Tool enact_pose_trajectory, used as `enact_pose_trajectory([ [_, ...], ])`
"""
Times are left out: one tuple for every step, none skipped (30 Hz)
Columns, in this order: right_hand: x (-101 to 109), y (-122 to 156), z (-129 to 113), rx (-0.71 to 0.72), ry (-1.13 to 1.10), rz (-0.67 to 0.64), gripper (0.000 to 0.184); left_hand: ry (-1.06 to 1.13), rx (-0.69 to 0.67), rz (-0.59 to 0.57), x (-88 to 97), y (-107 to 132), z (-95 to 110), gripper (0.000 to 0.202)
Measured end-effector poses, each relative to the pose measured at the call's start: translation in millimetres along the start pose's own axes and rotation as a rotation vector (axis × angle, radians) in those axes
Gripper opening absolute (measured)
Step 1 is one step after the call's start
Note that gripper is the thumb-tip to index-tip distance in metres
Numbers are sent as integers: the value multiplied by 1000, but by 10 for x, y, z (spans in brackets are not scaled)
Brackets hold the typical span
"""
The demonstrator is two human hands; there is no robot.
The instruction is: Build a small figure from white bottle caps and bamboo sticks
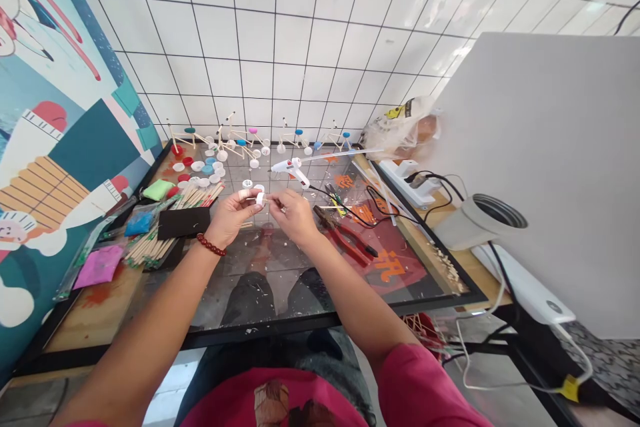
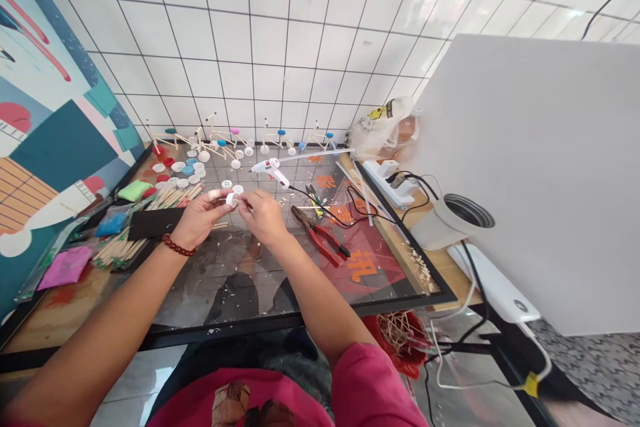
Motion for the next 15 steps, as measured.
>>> enact_pose_trajectory([
  [0,-6,5,-29,-30,-12,17,-18,-11,4,3,-2,-2,42],
  [0,-11,12,-57,-58,-23,17,-34,-17,6,5,-2,-4,43],
  [1,-16,18,-84,-81,-32,18,-46,-19,8,7,-2,-5,44],
  [1,-20,25,-102,-100,-38,18,-55,-19,12,8,-1,-4,45],
  [3,-22,30,-106,-112,-41,18,-59,-14,16,8,1,-3,45],
  [6,-22,34,-92,-113,-41,17,-57,-6,19,8,5,0,46],
  [10,-21,36,-61,-102,-38,17,-50,6,19,6,8,3,46],
  [15,-18,36,-18,-77,-32,17,-38,21,17,4,13,6,46],
  [21,-13,35,29,-42,-24,17,-24,39,15,2,17,9,46],
  [26,-8,35,76,-4,-14,17,-10,56,14,0,20,12,45],
  [30,-3,34,116,32,-3,18,1,70,16,-1,24,16,45],
  [33,1,35,149,61,9,19,9,83,19,-2,26,20,45],
  [35,5,36,177,82,19,20,14,94,23,-3,29,23,46],
  [34,8,37,200,100,27,20,17,106,26,-4,31,26,46],
  [32,11,39,219,117,33,20,20,117,30,-5,32,28,46],
])
Point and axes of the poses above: each hand's wrist, its own y-axis away from the middle knuckle, its own x-axis out of the back of the hand, z = x × y, the point moved 1 cm from there along -y, towards the middle knuckle, and after that the axes turned 7 degrees about -z, right-handed, at the moved point
